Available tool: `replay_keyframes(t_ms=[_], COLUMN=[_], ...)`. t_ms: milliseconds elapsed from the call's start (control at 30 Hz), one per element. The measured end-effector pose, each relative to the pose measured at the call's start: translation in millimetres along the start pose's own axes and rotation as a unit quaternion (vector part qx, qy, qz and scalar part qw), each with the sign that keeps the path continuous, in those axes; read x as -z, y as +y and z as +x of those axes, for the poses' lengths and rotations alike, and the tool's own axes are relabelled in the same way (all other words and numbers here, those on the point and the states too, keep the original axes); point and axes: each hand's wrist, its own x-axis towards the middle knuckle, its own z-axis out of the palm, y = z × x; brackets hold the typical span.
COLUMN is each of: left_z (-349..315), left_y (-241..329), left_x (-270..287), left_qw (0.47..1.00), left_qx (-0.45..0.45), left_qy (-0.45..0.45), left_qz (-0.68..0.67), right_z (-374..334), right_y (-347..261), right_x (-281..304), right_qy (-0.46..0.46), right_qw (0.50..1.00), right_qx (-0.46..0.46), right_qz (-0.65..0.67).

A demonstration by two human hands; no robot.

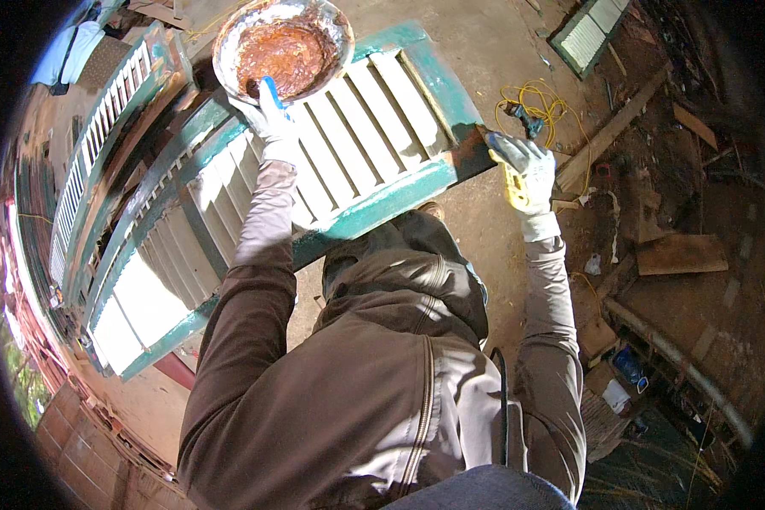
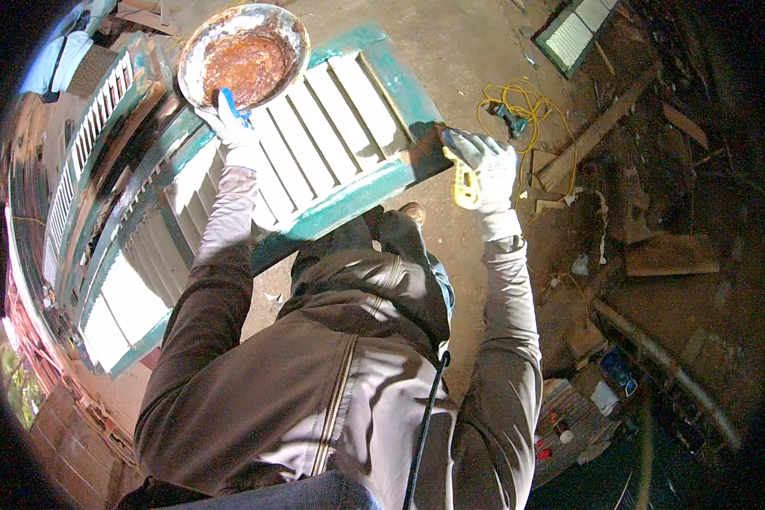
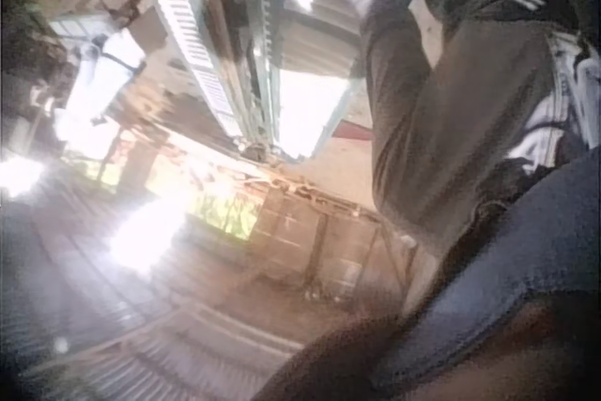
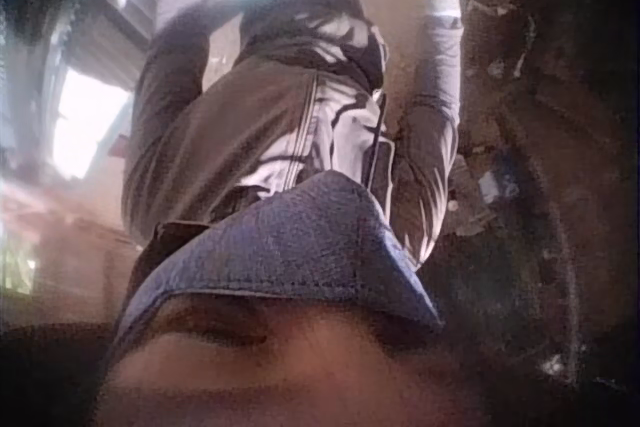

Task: The person uses an orbital sander to smooth the surface of a green slatted wooden frame. After sanding, they use a putty knife to apply a brown filler paste from a bowl into the gaps between the slats.

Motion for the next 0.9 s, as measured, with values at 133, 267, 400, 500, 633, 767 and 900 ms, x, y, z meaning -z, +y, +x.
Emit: replay_keyframes(t_ms=[133,267,400,500,633,767,900], left_z=[0,0,-8,-13,-14,-24,-23], left_y=[0,2,7,16,23,47,27], left_x=[6,4,-3,-4,-8,-12,-13], left_qw=[0.999,0.997,0.991,0.994,0.995,0.994,0.988], left_qx=[-0.019,-0.037,-0.015,0.003,-0.022,-0.03,-0.034], left_qy=[0.028,0.041,0.04,0.027,0.012,-0.015,-0.004], left_qz=[0.016,0.047,0.125,0.109,0.101,0.104,0.15], right_z=[-25,-12,4,-2,31,126,183], right_y=[-20,-21,0,-10,3,3,17], right_x=[-5,19,-2,-5,-9,-26,-63], right_qy=[-0.08,-0.046,-0.005,-0.052,-0.008,0.014,0.005], right_qw=[0.995,0.995,0.999,0.998,0.982,0.993,0.984], right_qx=[0.049,0.056,0.02,0.03,0.055,0.116,0.176], right_qz=[-0.037,0.069,0.03,-0.012,0.179,0.034,-0.006])
